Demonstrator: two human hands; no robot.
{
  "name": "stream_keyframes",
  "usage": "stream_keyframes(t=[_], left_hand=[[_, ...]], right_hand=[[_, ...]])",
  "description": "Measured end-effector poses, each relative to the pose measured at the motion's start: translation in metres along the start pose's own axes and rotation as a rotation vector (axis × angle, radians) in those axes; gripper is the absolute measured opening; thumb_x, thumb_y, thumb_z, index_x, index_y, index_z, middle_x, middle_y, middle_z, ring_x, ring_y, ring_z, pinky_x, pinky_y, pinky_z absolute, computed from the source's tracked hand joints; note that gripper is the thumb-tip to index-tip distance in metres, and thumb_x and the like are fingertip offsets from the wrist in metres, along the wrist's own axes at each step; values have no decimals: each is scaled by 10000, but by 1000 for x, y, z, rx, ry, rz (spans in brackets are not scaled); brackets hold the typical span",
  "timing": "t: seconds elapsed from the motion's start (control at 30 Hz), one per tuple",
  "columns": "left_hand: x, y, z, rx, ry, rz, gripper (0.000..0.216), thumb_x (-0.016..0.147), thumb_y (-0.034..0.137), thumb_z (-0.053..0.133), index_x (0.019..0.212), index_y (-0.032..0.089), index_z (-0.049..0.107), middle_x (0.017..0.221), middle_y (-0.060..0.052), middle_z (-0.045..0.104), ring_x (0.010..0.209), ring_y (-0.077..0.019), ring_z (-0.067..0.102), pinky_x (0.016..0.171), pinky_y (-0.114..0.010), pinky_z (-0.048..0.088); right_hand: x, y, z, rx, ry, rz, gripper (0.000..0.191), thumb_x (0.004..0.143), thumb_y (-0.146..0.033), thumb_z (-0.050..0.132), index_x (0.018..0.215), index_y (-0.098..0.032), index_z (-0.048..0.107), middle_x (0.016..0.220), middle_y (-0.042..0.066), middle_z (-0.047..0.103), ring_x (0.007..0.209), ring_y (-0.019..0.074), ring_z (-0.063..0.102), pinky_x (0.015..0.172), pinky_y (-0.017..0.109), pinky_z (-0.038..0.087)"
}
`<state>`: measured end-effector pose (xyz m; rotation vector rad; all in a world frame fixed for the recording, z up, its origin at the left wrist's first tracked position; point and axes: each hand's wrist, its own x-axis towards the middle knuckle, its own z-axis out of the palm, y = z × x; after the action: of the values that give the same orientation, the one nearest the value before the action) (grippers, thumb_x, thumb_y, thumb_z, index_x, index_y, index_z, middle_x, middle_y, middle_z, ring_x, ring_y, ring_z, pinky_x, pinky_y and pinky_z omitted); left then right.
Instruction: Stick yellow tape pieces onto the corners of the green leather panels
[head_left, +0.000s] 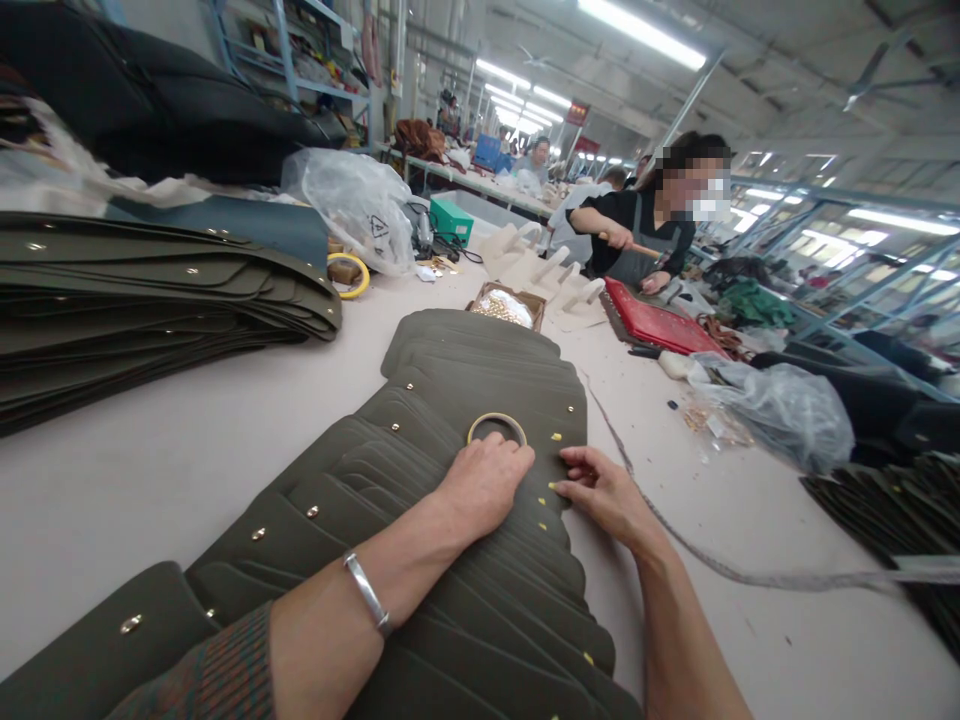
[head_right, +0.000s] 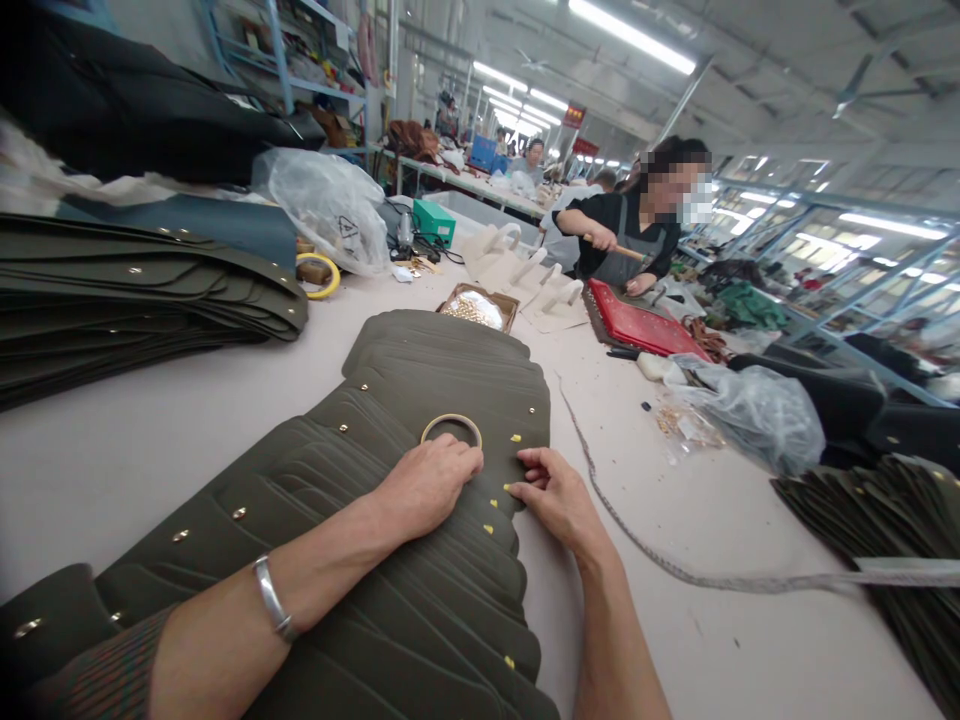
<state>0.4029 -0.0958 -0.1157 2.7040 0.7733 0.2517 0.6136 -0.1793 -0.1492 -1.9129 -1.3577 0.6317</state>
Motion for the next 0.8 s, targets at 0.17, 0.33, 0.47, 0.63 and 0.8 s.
stream_keyframes(t=[0.17, 0.33, 0.47, 0.63, 0.8], left_hand=[[0, 0, 0, -2, 16, 1, 220, 870, 64, 395, 936, 198, 556, 964, -53, 636, 915, -205, 542, 791, -321, 486], [-1, 0, 2, 24, 70, 26, 189, 861, 67, 422, 925, 182, 558, 941, -58, 641, 918, -223, 556, 773, -338, 498], [-2, 1, 5, 53, 103, 41, 143, 865, 107, 447, 922, 173, 561, 927, -56, 649, 899, -229, 576, 742, -345, 518], [-2, 0, 6, 39, 202, 70, 139, 879, 142, 438, 936, 153, 563, 900, -69, 651, 834, -218, 606, 719, -345, 530], [-3, 2, -5, -59, 401, 136, 153, 894, 173, 420, 961, 158, 557, 1014, -74, 630, 899, -194, 606, 774, -312, 528]], right_hand=[[-1, -8, -4, -77, 17, -66, 332, 752, -334, 653, 1048, -184, 646, 928, 52, 689, 777, 183, 624, 736, 343, 535], [12, -24, 8, -367, 249, -430, 306, 886, -303, 465, 1135, -202, 612, 1086, 105, 664, 988, 238, 610, 870, 425, 498], [33, -27, 26, -612, 220, -617, 327, 902, -261, 431, 1184, -202, 586, 1161, 117, 633, 1100, 268, 548, 950, 463, 434], [52, -34, 32, -884, 228, -593, 270, 912, -297, 439, 1069, -176, 622, 957, 123, 663, 872, 280, 559, 774, 408, 432], [52, -43, 35, -887, 82, -592, 185, 852, -248, 465, 934, -223, 630, 824, 74, 669, 725, 239, 561, 646, 348, 396]])
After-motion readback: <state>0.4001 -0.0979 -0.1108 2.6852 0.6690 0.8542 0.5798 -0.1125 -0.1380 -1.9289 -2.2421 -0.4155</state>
